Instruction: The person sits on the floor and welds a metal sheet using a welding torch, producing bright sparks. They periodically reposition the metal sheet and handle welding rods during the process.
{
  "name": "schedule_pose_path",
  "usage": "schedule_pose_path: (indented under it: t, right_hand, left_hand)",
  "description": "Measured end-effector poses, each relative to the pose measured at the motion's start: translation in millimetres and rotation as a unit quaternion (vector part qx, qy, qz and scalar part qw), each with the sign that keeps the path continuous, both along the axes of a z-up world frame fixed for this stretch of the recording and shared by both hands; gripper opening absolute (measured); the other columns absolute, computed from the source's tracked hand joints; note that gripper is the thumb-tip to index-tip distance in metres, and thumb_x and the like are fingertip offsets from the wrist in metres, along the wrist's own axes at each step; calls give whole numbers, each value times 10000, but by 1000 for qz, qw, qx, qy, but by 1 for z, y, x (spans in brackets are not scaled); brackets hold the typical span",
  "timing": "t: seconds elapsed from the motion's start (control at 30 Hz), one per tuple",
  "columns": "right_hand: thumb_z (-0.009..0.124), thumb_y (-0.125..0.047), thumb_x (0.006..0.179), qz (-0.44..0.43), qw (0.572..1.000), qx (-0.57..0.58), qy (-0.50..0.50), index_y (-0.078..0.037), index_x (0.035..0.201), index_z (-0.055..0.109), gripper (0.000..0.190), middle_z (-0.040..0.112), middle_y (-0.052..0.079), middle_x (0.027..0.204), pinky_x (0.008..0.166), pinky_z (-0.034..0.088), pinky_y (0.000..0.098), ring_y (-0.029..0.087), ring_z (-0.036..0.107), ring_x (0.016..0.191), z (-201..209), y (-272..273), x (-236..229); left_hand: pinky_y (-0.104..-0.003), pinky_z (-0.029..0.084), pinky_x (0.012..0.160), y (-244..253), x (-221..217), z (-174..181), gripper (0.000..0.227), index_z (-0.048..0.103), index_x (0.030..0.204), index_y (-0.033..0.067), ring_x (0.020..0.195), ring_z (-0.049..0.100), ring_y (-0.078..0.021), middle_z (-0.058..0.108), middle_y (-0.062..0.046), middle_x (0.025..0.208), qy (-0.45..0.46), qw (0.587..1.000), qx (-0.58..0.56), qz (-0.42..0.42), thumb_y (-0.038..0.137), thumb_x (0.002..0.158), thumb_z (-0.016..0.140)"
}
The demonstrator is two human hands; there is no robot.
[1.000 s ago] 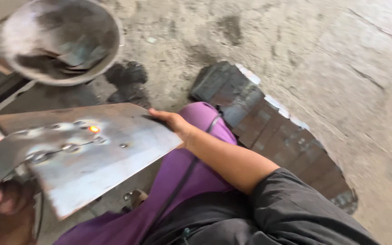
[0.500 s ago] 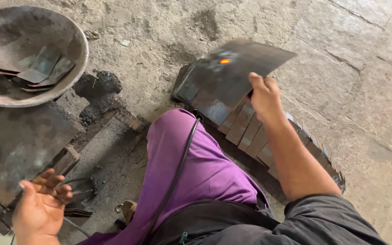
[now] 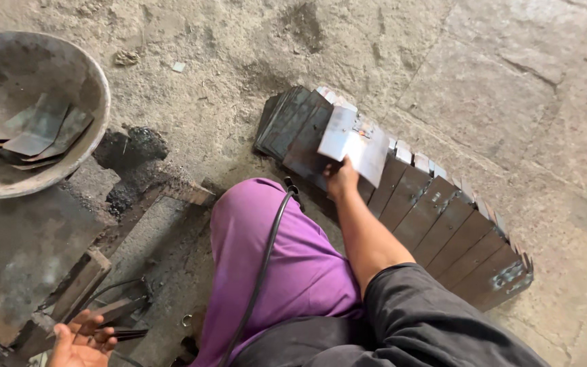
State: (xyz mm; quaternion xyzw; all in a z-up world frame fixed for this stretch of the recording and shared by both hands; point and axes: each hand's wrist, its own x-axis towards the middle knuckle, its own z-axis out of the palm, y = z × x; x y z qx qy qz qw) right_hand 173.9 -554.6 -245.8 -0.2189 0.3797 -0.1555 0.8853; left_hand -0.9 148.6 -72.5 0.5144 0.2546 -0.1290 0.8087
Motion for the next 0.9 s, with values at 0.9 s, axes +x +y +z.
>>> schedule_pose_path:
  t: [0.9]
  right_hand:
    - [634, -295, 981, 361, 888, -201, 202, -93, 1139, 691, 263, 673, 119, 812, 472, 440, 355, 219, 585, 564, -22, 17, -25]
  left_hand:
    - [-661, 487, 891, 23, -1, 39, 422, 503, 1422, 121, 1065, 603, -446, 592, -172, 1286, 79, 987, 140, 14, 424, 1127, 500]
